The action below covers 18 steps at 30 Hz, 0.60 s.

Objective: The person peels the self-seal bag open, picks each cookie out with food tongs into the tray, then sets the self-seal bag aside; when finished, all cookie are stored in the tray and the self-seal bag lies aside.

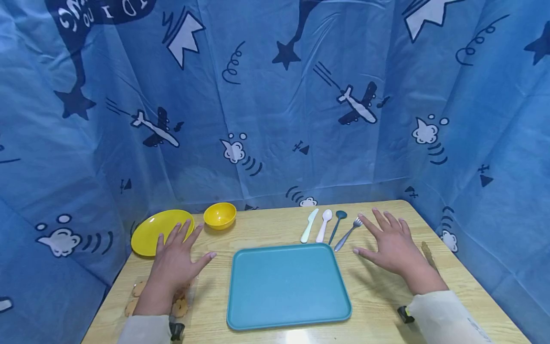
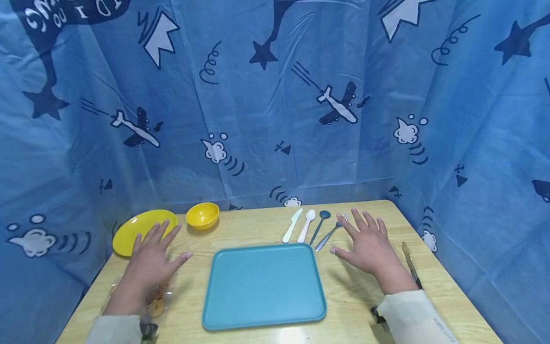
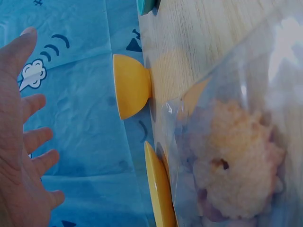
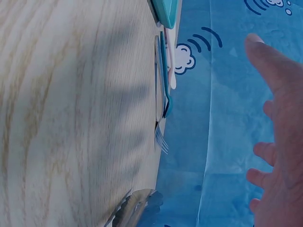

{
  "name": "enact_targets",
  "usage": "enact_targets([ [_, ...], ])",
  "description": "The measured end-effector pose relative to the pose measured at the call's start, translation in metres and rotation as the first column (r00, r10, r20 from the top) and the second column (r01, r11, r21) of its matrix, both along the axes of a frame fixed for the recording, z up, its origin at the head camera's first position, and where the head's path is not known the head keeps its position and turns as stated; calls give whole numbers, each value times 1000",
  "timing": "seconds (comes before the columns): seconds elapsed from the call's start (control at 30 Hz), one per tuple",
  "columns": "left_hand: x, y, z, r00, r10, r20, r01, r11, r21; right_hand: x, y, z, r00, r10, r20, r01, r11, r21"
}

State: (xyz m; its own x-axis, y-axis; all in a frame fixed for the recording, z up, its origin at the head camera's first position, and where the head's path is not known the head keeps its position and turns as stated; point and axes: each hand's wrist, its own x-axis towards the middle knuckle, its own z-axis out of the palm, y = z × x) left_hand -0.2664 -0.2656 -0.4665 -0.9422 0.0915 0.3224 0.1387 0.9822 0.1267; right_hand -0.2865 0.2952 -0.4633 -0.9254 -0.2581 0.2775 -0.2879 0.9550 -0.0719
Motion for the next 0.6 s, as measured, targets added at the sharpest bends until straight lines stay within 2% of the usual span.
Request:
enact_targets([
  [0.27,0,0,0,1000,-1,7,1,1000,9,2,1,1,1000,1,7,0,1000,-24],
  [0.4,3,-4,1,1000,-15,24,14,999,46,4,-8,3,999,49,22,-46,992,-121],
  [0.6,19,-13,8,994,-27,110,8,984,177,15,-46,12,988,153,33,-140,957,-253],
])
